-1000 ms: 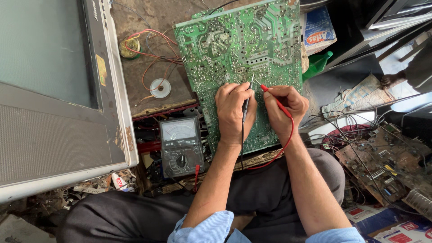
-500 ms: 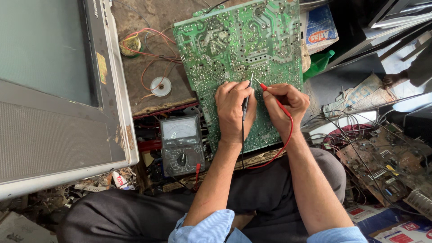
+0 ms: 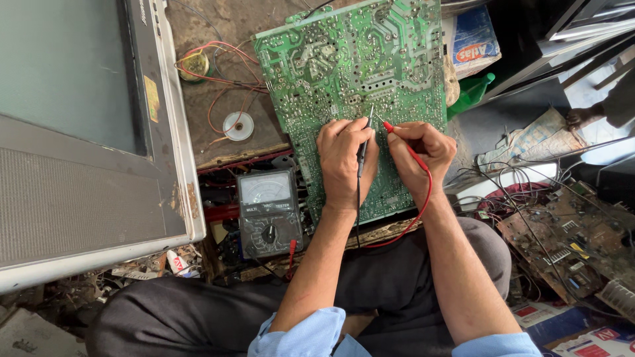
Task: The person uses a multimeter to test various points on a green circuit board. They systematically move the probes across different components and solder points, occasionally using a yellow brush to clean the board.
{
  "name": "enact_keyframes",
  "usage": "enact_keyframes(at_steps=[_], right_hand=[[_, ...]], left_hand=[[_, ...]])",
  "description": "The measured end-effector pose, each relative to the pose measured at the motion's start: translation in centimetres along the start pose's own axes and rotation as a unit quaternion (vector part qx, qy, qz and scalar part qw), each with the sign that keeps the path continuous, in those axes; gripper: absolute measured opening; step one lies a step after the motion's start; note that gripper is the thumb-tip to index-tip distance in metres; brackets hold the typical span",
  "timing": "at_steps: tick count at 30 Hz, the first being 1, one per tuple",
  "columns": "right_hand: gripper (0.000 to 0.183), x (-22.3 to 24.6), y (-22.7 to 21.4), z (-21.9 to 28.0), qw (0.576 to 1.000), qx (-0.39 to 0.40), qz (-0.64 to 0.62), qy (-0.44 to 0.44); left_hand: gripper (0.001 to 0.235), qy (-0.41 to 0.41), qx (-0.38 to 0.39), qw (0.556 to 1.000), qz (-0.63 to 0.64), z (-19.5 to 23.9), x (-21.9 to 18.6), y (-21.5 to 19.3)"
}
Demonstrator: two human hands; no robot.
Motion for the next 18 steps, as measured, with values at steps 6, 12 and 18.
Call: enact_keyframes(at_steps=[6, 12, 18], right_hand=[[0.009, -0.22, 0.06, 0.01, 1.000, 0.001, -0.018, 0.004], [0.009, -0.10, 0.01, -0.03, 1.000, 0.007, -0.002, -0.006], [0.009, -0.56, -0.09, 0.07, 1.000, 0.001, -0.013, 0.021]], left_hand=[[0.029, 0.003, 0.000, 1.000, -0.002, 0.01, 0.04, 0.06], [0.028, 0.000, 0.004, 1.000, -0.007, 0.18, 0.08, 0.24], [0.026, 0.003, 0.009, 1.000, -0.027, -0.38, -0.48, -0.04]])
Point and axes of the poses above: each hand's wrist, its own z-axis away from the middle knuckle, its own y-axis out of the palm, x = y × z, the point moved 8 cm from there along -z, towards the middle knuckle, and after that the axes turned 1 degree about x, right-handed, at the moved point
